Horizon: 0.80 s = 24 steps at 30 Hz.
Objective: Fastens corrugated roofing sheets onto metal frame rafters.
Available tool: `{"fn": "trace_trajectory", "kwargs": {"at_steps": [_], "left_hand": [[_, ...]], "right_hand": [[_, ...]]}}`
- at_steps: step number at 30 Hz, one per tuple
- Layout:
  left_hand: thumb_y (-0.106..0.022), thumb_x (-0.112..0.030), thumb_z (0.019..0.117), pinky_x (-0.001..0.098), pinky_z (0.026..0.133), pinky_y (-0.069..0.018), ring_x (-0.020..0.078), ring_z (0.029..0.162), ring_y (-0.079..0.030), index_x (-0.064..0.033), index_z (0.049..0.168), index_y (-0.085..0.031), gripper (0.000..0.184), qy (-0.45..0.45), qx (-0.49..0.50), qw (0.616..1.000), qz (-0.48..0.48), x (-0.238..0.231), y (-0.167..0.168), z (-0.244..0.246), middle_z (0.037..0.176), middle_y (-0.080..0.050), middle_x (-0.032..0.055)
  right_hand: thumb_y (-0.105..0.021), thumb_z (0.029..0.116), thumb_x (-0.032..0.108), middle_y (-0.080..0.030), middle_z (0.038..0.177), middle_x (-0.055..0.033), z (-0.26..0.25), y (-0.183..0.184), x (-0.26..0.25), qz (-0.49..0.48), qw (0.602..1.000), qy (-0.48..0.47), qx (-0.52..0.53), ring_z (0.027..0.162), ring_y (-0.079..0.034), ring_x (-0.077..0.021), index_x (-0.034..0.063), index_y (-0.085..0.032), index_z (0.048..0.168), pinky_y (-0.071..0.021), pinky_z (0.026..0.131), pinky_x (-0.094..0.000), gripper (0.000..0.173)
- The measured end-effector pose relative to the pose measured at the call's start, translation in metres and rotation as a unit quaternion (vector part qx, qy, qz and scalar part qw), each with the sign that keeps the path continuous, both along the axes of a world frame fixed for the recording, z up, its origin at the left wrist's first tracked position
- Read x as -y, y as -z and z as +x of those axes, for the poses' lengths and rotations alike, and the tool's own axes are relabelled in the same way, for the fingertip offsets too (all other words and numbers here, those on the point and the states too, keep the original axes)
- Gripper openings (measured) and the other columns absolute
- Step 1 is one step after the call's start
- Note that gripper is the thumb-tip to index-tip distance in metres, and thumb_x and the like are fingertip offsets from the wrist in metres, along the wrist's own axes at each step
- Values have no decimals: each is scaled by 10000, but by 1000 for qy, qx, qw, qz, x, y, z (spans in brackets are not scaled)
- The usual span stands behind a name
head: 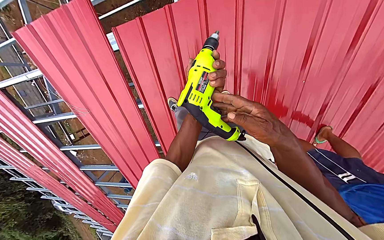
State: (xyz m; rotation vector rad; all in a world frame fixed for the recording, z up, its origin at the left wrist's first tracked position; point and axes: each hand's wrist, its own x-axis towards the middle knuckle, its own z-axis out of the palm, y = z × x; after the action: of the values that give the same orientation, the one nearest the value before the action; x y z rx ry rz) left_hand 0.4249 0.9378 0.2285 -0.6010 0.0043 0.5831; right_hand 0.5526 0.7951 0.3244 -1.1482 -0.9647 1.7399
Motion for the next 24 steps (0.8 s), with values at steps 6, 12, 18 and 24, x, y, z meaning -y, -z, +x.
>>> {"fn": "trace_trajectory", "kwargs": {"at_steps": [6,12,18,24], "left_hand": [[-464,-640,906,219,425,-503,157,542,-632,-88,1186,-420,620,-20,-17,1000,2,9,11,3,839,-604,78],[-421,-632,932,175,453,-471,96,564,-604,-110,1164,-446,572,-35,-48,998,-2,18,12,1,836,-583,35],[-430,-633,909,201,473,-508,136,604,-647,-93,1208,-417,618,-42,-36,998,-20,18,32,-1,870,-608,64],[-433,-621,926,213,425,-509,149,518,-624,-73,1175,-417,602,-42,-34,997,-49,9,27,-2,832,-606,83]], "right_hand": [[-468,1036,180,-629,1415,-56,0,1,3,0,998,-9,54,1209,-659,-193,115,-530,1504,-586,1001,-374,476],[-489,1032,162,-636,1411,-24,0,4,4,3,996,-16,82,1159,-679,-150,134,-540,1503,-602,960,-338,475],[-452,1050,134,-625,1419,11,-3,5,0,16,992,-30,123,1128,-673,-83,146,-571,1478,-597,928,-286,445],[-428,1062,123,-643,1399,15,-3,7,-9,-7,994,-37,103,1103,-686,-93,149,-596,1456,-604,907,-295,429]]}}
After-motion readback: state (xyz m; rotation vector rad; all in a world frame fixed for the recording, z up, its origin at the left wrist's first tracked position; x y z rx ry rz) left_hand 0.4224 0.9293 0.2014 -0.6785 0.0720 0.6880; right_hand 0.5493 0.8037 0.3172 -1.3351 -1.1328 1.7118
